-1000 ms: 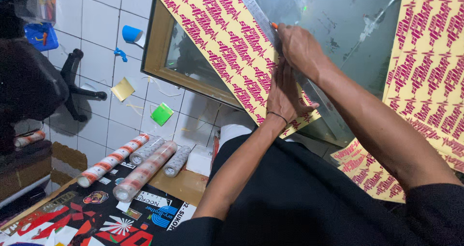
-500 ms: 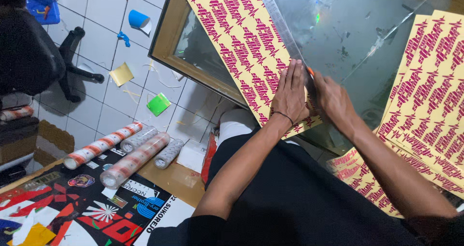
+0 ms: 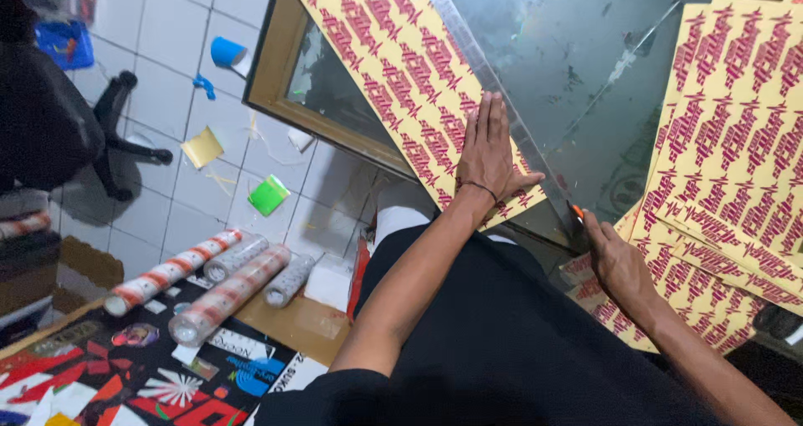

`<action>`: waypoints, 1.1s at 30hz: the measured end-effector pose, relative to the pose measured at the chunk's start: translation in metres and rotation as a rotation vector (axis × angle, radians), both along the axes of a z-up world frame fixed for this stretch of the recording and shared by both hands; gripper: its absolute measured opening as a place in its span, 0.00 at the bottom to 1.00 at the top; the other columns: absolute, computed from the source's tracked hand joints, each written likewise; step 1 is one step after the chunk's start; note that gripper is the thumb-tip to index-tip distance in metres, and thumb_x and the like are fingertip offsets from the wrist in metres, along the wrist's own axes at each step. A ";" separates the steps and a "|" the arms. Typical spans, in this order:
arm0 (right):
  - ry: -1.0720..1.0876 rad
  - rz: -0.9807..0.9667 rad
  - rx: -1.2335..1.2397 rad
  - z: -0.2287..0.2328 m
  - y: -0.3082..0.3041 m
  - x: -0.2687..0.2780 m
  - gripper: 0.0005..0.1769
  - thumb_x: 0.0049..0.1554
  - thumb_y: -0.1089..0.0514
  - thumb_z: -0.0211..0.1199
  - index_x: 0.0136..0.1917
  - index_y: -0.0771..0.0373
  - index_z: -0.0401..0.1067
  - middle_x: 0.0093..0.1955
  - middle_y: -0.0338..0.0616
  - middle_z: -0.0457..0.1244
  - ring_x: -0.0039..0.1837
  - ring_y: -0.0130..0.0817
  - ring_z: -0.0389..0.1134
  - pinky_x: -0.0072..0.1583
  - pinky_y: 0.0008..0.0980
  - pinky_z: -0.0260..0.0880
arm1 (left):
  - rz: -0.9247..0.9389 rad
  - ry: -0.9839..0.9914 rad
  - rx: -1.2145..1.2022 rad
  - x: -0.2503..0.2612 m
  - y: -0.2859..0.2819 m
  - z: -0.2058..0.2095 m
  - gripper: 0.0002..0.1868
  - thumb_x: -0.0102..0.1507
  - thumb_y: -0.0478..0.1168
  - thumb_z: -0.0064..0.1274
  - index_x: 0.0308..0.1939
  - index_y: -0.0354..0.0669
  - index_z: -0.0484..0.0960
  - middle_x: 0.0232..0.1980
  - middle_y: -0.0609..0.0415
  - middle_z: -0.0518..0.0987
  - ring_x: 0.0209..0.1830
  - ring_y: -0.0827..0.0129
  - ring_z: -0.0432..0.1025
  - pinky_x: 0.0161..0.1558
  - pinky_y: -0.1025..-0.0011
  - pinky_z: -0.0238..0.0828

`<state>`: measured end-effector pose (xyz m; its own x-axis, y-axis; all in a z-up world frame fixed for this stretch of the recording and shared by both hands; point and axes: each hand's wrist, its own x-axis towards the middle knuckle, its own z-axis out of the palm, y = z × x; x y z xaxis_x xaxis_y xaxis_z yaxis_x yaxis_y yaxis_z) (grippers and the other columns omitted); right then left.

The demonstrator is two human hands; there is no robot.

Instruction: The person uses a metal ruler and a utility knife to cut a large sheet of yellow stickers with red text into smaller strips on a glass table. The person repeatedly aligns the ruler and slices through the material to separate the sticker sections.

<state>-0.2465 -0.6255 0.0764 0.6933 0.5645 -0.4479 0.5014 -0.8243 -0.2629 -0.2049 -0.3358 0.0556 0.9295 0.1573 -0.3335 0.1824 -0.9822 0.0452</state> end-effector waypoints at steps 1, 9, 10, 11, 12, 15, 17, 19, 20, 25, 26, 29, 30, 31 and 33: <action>-0.012 -0.006 0.007 -0.001 0.006 0.007 0.36 0.58 0.59 0.43 0.79 0.48 0.51 0.46 0.50 0.61 0.42 0.65 0.68 0.45 0.59 0.70 | -0.006 -0.012 0.007 0.005 0.005 0.001 0.76 0.43 0.89 0.41 0.77 0.35 0.46 0.81 0.44 0.39 0.82 0.53 0.30 0.79 0.56 0.23; -0.260 -0.331 0.411 0.010 0.046 -0.011 0.21 0.66 0.64 0.49 0.71 0.65 0.63 0.51 0.53 0.62 0.56 0.55 0.68 0.54 0.44 0.69 | -0.002 0.010 -0.067 -0.012 0.021 0.001 0.75 0.42 0.91 0.35 0.76 0.38 0.47 0.81 0.44 0.43 0.82 0.55 0.34 0.79 0.60 0.28; -0.269 -0.338 0.418 0.005 0.053 -0.017 0.21 0.66 0.64 0.49 0.71 0.65 0.63 0.51 0.53 0.62 0.56 0.55 0.68 0.54 0.44 0.69 | -0.010 0.002 -0.061 -0.017 0.024 -0.001 0.75 0.42 0.91 0.35 0.76 0.38 0.47 0.81 0.44 0.43 0.82 0.55 0.34 0.79 0.60 0.28; -0.229 -0.428 0.494 0.000 0.059 -0.022 0.18 0.65 0.64 0.50 0.68 0.68 0.64 0.52 0.58 0.62 0.55 0.60 0.67 0.54 0.47 0.69 | 0.012 -0.072 -0.120 -0.022 0.027 -0.003 0.76 0.39 0.89 0.42 0.75 0.37 0.48 0.80 0.43 0.46 0.82 0.54 0.37 0.78 0.58 0.33; -0.191 -0.510 0.577 -0.005 0.069 -0.024 0.16 0.65 0.64 0.51 0.66 0.71 0.64 0.52 0.63 0.63 0.55 0.65 0.67 0.54 0.50 0.69 | 0.037 -0.152 -0.175 -0.024 0.034 -0.005 0.78 0.37 0.87 0.49 0.75 0.36 0.49 0.79 0.41 0.49 0.82 0.52 0.40 0.78 0.56 0.38; -0.199 -0.570 0.517 -0.048 0.072 -0.026 0.18 0.64 0.56 0.56 0.65 0.65 0.66 0.52 0.56 0.65 0.55 0.57 0.68 0.53 0.46 0.70 | 0.149 -0.289 -0.276 -0.007 0.043 -0.027 0.79 0.33 0.91 0.38 0.73 0.37 0.50 0.74 0.39 0.54 0.79 0.47 0.45 0.77 0.53 0.41; -0.229 -0.572 0.434 -0.051 0.079 -0.026 0.19 0.63 0.51 0.57 0.65 0.60 0.66 0.51 0.50 0.64 0.53 0.54 0.69 0.50 0.47 0.71 | 0.216 -0.331 -0.300 0.015 0.059 -0.012 0.76 0.39 0.89 0.39 0.74 0.35 0.47 0.76 0.38 0.51 0.80 0.46 0.42 0.77 0.53 0.40; -0.257 -0.581 0.338 -0.047 0.083 -0.030 0.21 0.62 0.47 0.59 0.65 0.55 0.66 0.51 0.44 0.64 0.51 0.51 0.70 0.48 0.48 0.71 | 0.276 -0.364 -0.336 0.030 0.069 -0.004 0.74 0.44 0.87 0.40 0.76 0.33 0.44 0.78 0.37 0.47 0.81 0.46 0.39 0.77 0.52 0.39; -0.277 -0.557 0.331 -0.043 0.084 -0.029 0.22 0.61 0.45 0.59 0.65 0.55 0.65 0.50 0.44 0.63 0.50 0.52 0.70 0.48 0.50 0.72 | 0.256 -0.313 -0.289 0.039 0.072 -0.004 0.70 0.47 0.85 0.38 0.77 0.36 0.45 0.80 0.39 0.45 0.82 0.47 0.36 0.78 0.54 0.34; -0.306 -0.538 0.267 -0.041 0.085 -0.029 0.23 0.61 0.40 0.57 0.65 0.50 0.65 0.48 0.38 0.61 0.48 0.49 0.70 0.47 0.49 0.73 | 0.152 -0.170 -0.063 0.046 0.057 0.006 0.60 0.56 0.81 0.28 0.78 0.41 0.48 0.82 0.45 0.44 0.83 0.55 0.35 0.79 0.60 0.24; -0.317 -0.535 0.241 -0.041 0.085 -0.029 0.23 0.60 0.39 0.57 0.64 0.49 0.65 0.47 0.37 0.61 0.48 0.47 0.70 0.46 0.48 0.73 | 0.102 -0.167 -0.104 0.043 0.051 0.001 0.49 0.62 0.73 0.24 0.77 0.43 0.50 0.81 0.47 0.46 0.82 0.56 0.37 0.79 0.59 0.27; -0.326 -0.543 0.224 -0.042 0.089 -0.029 0.23 0.59 0.39 0.58 0.63 0.47 0.65 0.46 0.36 0.60 0.46 0.46 0.70 0.45 0.47 0.73 | -0.026 -0.236 -0.157 0.034 0.031 -0.029 0.31 0.71 0.58 0.25 0.74 0.50 0.58 0.79 0.52 0.53 0.81 0.57 0.42 0.77 0.59 0.41; -0.325 -0.544 0.232 -0.042 0.088 -0.028 0.22 0.59 0.39 0.59 0.63 0.47 0.66 0.45 0.36 0.60 0.45 0.46 0.70 0.45 0.48 0.73 | -0.095 -0.310 -0.171 0.031 0.022 -0.042 0.24 0.73 0.52 0.30 0.72 0.55 0.63 0.77 0.55 0.57 0.81 0.57 0.46 0.76 0.60 0.51; -0.324 -0.544 0.229 -0.038 0.087 -0.029 0.22 0.59 0.39 0.59 0.63 0.47 0.66 0.45 0.36 0.60 0.45 0.46 0.70 0.45 0.48 0.73 | -0.094 -0.308 -0.174 0.026 0.013 -0.061 0.24 0.73 0.52 0.30 0.72 0.55 0.63 0.77 0.55 0.57 0.81 0.57 0.46 0.76 0.60 0.51; -0.317 -0.552 0.241 -0.033 0.090 -0.027 0.21 0.60 0.41 0.58 0.62 0.48 0.65 0.44 0.39 0.59 0.46 0.49 0.69 0.44 0.49 0.72 | -0.128 -0.391 -0.653 0.022 0.002 -0.097 0.11 0.67 0.47 0.43 0.52 0.62 0.78 0.47 0.57 0.75 0.53 0.62 0.71 0.54 0.64 0.72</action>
<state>-0.2734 -0.5357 0.0436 0.9855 0.1492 -0.0812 0.1076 -0.9183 -0.3809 -0.1825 -0.3341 -0.0409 0.9966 -0.0750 0.0346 -0.0791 -0.7466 0.6605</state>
